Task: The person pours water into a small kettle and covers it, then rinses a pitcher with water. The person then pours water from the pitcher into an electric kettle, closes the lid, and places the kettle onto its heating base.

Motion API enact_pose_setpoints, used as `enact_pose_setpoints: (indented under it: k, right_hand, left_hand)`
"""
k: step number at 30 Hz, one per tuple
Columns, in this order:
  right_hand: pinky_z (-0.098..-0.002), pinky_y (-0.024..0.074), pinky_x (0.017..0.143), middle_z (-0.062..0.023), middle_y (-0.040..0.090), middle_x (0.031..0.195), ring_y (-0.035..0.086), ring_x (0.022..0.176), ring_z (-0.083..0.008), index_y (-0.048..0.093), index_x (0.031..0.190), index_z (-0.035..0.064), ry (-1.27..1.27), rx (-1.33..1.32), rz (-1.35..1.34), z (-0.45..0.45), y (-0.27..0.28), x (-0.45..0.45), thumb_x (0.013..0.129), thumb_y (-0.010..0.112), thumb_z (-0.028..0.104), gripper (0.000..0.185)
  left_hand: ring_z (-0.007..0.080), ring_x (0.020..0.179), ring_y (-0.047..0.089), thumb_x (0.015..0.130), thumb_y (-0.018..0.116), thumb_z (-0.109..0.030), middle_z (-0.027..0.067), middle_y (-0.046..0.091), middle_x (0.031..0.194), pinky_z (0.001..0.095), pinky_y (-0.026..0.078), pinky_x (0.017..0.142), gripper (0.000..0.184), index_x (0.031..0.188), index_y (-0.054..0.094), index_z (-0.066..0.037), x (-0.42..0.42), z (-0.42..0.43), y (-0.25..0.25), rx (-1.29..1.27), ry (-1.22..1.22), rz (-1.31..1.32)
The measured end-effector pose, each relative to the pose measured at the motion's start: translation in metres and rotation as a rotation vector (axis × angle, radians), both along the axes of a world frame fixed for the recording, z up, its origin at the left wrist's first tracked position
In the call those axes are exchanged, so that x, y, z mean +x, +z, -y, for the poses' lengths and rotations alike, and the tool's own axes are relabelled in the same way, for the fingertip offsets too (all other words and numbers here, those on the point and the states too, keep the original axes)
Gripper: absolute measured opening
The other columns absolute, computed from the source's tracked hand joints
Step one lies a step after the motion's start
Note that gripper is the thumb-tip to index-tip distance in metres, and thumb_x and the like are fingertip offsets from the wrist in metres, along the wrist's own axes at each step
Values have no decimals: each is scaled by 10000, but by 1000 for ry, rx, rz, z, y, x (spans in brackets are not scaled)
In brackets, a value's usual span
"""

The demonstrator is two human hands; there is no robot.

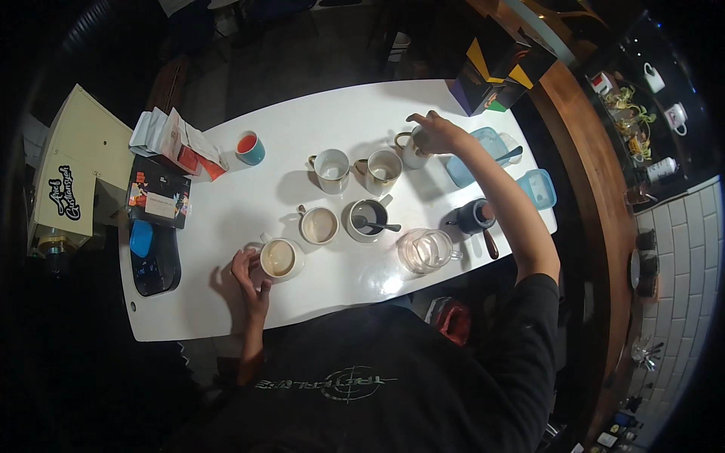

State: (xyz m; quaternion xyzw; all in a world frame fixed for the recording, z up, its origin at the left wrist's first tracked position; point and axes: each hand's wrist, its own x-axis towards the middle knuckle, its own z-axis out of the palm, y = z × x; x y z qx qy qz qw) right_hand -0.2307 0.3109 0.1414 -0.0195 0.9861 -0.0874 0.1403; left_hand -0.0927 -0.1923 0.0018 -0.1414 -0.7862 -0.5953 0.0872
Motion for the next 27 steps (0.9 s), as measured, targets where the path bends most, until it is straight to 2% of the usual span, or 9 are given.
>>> enact_pose_setpoints:
  k: [10,13,15,17,18,19,21,23,27]
  right_hand:
    - [-404,495,902,-213,558,1118,588,1032,-359,492,1275,97,-36,-9,51,3,1,17,641,768,160,694]
    - [-422,513,850,-223,510,1144,599,970,-373,498,1256,116,-22,-41,23,-1,-5,28,636,779,235,692]
    - [-439,506,866,-239,483,1204,591,998,-388,457,1308,142,-53,-36,-84,0,-6,37,653,788,267,745]
    - [-438,481,922,-211,474,1241,564,1066,-398,387,1356,134,-89,17,-179,21,39,55,768,738,253,695]
    - [-435,473,917,-187,474,1247,569,1043,-388,430,1310,114,-45,-24,-349,20,48,63,821,689,228,565]
    - [-431,467,890,-171,501,1209,576,1014,-365,511,1210,80,-40,-87,-434,35,78,80,851,656,194,404]
    - [-422,486,783,-171,612,984,619,863,-358,601,1025,4,-10,-180,-572,55,120,117,884,594,120,182]
    - [-388,493,729,-156,641,841,638,781,-312,615,1029,17,-124,-234,-738,72,135,163,834,553,-33,210]
    - [-326,484,697,-142,646,778,636,709,-275,603,1096,43,-541,-470,-693,111,118,247,766,456,-143,407]
  left_hand:
    - [300,1138,500,896,489,-590,192,457,1271,442,376,976,789,1356,267,11,5,-7,26,-37,119,-119]
    - [311,1116,507,927,468,-537,199,460,1251,440,375,978,712,1319,287,29,3,-13,40,-4,158,-203]
    - [309,1069,515,943,468,-481,196,502,1165,442,384,956,617,1250,327,35,1,-17,54,9,244,-346]
    - [306,1035,519,945,485,-427,191,519,1115,444,395,931,536,1197,366,31,2,-17,66,-22,204,-366]
    - [303,1001,524,947,503,-372,187,536,1065,445,407,906,455,1144,404,26,1,-15,72,-54,176,-392]
    - [287,889,550,948,522,-220,151,586,915,431,445,820,243,1021,481,8,0,-15,78,-124,171,-412]
    - [265,826,552,950,494,-149,138,579,875,404,450,766,170,994,507,15,3,-22,88,-162,79,-386]
    - [217,671,543,953,485,-67,93,571,735,337,456,636,122,901,564,9,4,-43,106,-161,-20,-413]
    - [238,587,560,951,543,-172,51,571,636,377,485,648,200,823,596,-29,8,-60,106,-127,-265,-389]
